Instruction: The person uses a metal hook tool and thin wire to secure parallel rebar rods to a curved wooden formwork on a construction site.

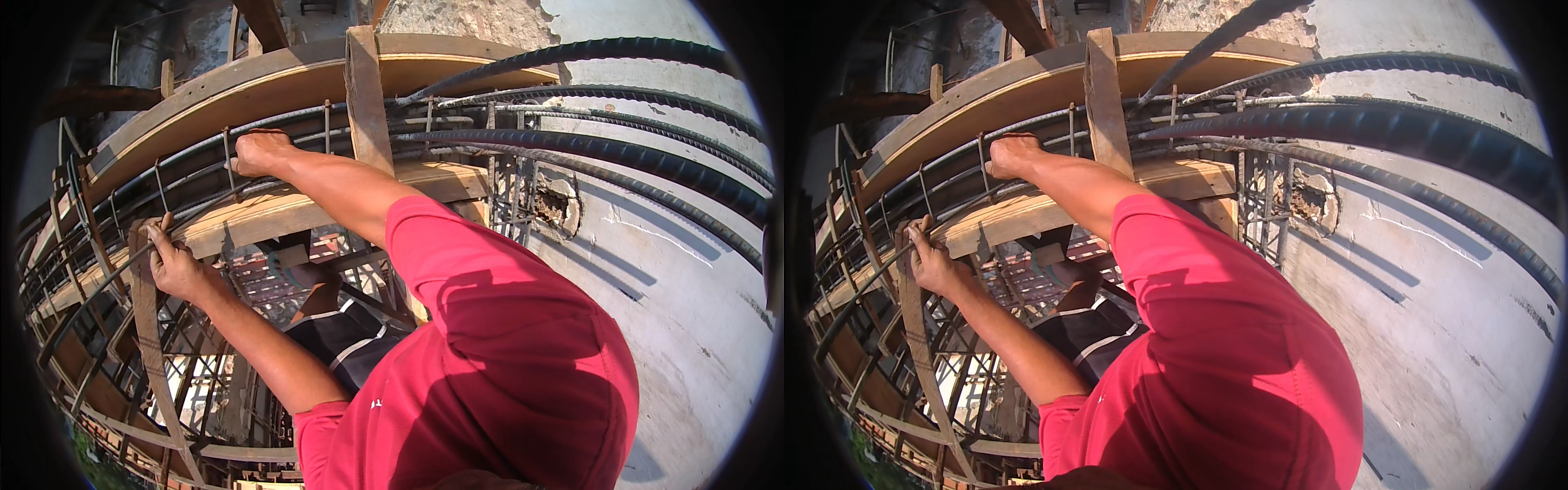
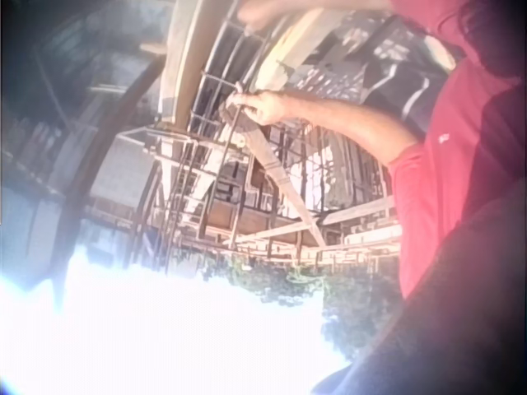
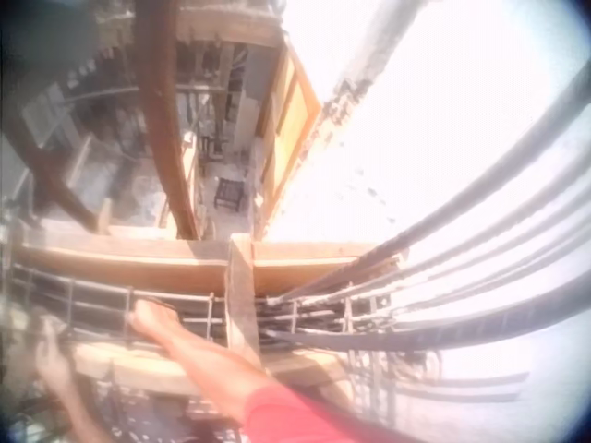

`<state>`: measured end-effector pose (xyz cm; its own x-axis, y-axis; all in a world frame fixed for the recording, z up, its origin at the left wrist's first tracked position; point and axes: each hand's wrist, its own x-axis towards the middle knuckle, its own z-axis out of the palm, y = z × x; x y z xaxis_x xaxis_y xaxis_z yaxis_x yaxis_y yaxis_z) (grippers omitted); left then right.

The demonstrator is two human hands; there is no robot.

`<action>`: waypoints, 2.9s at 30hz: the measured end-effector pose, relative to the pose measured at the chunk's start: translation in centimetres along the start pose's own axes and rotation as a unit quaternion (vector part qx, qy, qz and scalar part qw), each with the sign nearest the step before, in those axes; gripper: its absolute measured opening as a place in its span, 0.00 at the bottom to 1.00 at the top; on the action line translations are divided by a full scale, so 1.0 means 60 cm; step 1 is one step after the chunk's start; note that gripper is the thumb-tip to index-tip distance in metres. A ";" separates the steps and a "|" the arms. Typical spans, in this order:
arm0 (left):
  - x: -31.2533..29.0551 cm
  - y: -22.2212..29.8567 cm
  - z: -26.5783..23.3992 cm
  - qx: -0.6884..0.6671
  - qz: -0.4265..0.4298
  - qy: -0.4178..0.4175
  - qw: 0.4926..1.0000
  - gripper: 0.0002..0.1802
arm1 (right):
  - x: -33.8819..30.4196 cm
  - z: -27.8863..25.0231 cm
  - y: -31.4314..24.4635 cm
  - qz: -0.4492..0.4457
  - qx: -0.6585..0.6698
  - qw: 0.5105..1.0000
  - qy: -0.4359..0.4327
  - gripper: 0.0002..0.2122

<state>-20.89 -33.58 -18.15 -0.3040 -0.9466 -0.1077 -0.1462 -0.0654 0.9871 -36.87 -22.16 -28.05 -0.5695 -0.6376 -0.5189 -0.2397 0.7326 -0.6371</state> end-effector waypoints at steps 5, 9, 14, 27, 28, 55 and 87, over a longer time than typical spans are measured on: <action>-0.007 0.014 0.019 -0.030 0.000 0.022 0.999 0.15 | 0.001 0.011 -0.001 -0.004 0.000 1.000 0.023 0.25; -0.007 0.016 0.019 -0.003 0.000 0.038 0.999 0.20 | 0.001 0.018 -0.006 -0.024 -0.007 0.999 0.044 0.26; -0.013 0.021 0.030 0.032 0.012 0.044 0.998 0.19 | 0.000 0.014 -0.003 -0.022 -0.026 0.999 0.040 0.29; -0.012 0.021 0.037 0.076 0.028 0.062 0.995 0.18 | 0.017 0.015 -0.019 0.017 -0.059 0.998 0.024 0.29; -0.012 0.024 0.040 0.075 0.068 0.072 0.992 0.17 | 0.020 0.016 -0.021 0.027 -0.058 0.998 0.008 0.30; -0.020 0.019 0.023 0.078 0.012 0.096 0.992 0.15 | 0.022 0.037 -0.017 -0.018 -0.090 0.993 0.071 0.29; -0.049 0.158 -0.084 -0.125 -0.052 -0.027 0.990 0.23 | 0.081 0.053 0.036 0.004 0.037 0.997 -0.071 0.41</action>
<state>-16.63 -33.00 -7.90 -0.3502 -0.9127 -0.2109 0.0551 -0.2448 0.9680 -37.65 -24.45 -33.75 -0.4526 -0.6631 -0.5962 -0.1734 0.7213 -0.6706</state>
